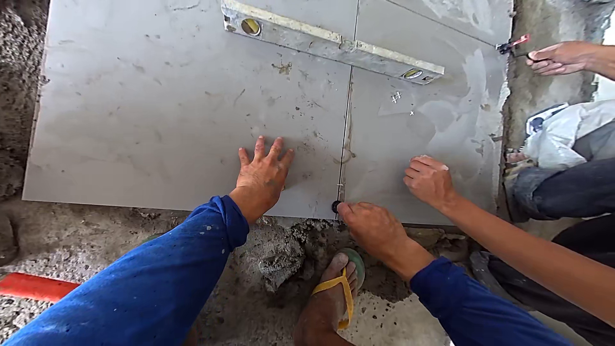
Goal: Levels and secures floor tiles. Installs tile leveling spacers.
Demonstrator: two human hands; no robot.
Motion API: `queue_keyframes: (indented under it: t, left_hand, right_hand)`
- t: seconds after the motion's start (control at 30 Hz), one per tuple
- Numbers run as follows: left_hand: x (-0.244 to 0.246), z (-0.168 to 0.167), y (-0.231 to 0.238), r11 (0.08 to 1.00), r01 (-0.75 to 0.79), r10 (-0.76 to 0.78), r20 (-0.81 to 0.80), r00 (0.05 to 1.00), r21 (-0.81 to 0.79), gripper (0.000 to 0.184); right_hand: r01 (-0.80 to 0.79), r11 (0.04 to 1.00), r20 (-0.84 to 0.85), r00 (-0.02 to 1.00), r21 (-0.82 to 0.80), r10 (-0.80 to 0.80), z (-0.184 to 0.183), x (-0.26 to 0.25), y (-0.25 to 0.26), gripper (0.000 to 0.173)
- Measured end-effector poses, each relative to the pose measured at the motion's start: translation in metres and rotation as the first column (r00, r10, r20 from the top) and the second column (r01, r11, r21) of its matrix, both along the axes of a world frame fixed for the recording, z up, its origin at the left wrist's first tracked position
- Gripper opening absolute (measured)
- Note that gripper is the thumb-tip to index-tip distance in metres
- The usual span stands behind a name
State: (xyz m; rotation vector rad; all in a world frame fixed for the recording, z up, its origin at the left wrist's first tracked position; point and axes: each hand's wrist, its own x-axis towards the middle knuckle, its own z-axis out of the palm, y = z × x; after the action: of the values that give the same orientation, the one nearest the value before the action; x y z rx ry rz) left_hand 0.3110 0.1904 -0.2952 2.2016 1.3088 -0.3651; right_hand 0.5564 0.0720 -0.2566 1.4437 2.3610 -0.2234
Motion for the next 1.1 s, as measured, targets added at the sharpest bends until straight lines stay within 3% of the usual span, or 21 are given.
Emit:
queue_keyframes:
  t: [0.2, 0.23, 0.3, 0.37, 0.4, 0.53, 0.57, 0.6, 0.67, 0.73, 0.77, 0.8, 0.83, 0.93, 1.1]
  left_hand:
    - [-0.002, -0.004, -0.001, 0.998, 0.057, -0.057, 0.002, 0.998, 0.004, 0.076]
    - [-0.002, -0.004, -0.001, 0.998, 0.06, -0.06, -0.001, 0.998, 0.0, 0.076]
    - [0.0, -0.004, 0.0, 0.998, 0.055, -0.055, -0.003, 0.998, -0.021, 0.079]
    - [0.003, -0.003, 0.002, 0.998, 0.043, -0.043, 0.0, 0.999, -0.038, 0.08]
    - [0.005, -0.003, 0.003, 0.998, 0.044, -0.044, -0.006, 0.999, -0.049, 0.081]
    - [0.004, -0.003, 0.003, 0.996, 0.053, -0.054, -0.012, 0.998, -0.065, 0.08]
    - [0.003, -0.002, 0.003, 0.996, 0.055, -0.055, -0.01, 0.998, -0.067, 0.08]
    - [0.002, -0.002, 0.004, 0.996, 0.057, -0.057, -0.007, 0.998, -0.066, 0.08]
    - [0.002, -0.003, 0.004, 0.997, 0.059, -0.059, 0.004, 0.998, -0.059, 0.079]
    - [0.003, -0.002, 0.004, 0.996, 0.066, -0.066, 0.004, 0.998, -0.062, 0.08]
    - [0.003, -0.001, 0.004, 0.996, 0.066, -0.066, 0.003, 0.998, -0.062, 0.081]
    - [0.004, -0.001, 0.004, 0.996, 0.064, -0.064, 0.002, 0.998, -0.066, 0.081]
    - [0.004, 0.0, 0.005, 0.995, 0.062, -0.063, -0.002, 0.998, -0.073, 0.081]
    - [0.005, -0.001, 0.006, 0.994, 0.068, -0.07, -0.016, 0.997, -0.081, 0.081]
    - [0.005, 0.0, 0.006, 0.995, 0.064, -0.065, -0.008, 0.998, -0.08, 0.081]
  right_hand:
    - [-0.04, 0.999, -0.07, 0.997, 0.028, 0.042, 0.0, 0.006, 0.001, 0.016]
    - [0.011, 1.0, -0.09, 0.996, 0.016, -0.01, -0.001, 0.007, 0.001, 0.014]
    - [0.268, 0.958, -0.081, 0.958, -0.103, -0.276, 0.003, 0.003, 0.005, 0.009]
    - [0.534, 0.811, -0.005, 0.835, -0.239, -0.551, 0.01, 0.0, 0.016, 0.021]
    - [0.579, 0.78, 0.01, 0.804, -0.237, -0.594, 0.01, 0.001, 0.018, 0.025]
    - [0.411, 0.911, -0.049, 0.91, -0.024, -0.412, 0.002, 0.002, 0.001, 0.033]
    - [0.421, 0.907, -0.032, 0.906, -0.02, -0.421, 0.003, 0.0, 0.0, 0.034]
    - [0.505, 0.859, 0.0, 0.862, -0.083, -0.507, 0.006, -0.003, 0.003, 0.036]
    - [0.746, 0.602, 0.048, 0.638, -0.286, -0.768, 0.012, -0.008, 0.015, 0.04]
    - [0.833, 0.358, 0.031, 0.407, -0.421, -0.913, 0.012, -0.005, 0.025, 0.038]
    - [0.838, 0.317, 0.015, 0.361, -0.444, -0.933, 0.013, -0.004, 0.027, 0.037]
    - [0.834, 0.348, 0.0, 0.385, -0.429, -0.923, 0.012, -0.003, 0.028, 0.037]
    - [0.813, 0.446, -0.011, 0.477, -0.373, -0.879, 0.011, -0.003, 0.026, 0.038]
    - [0.56, 0.819, -0.02, 0.824, -0.122, -0.566, 0.006, -0.003, 0.013, 0.037]
    - [0.412, 0.911, 0.024, 0.911, 0.019, -0.413, 0.004, 0.0, 0.009, 0.034]
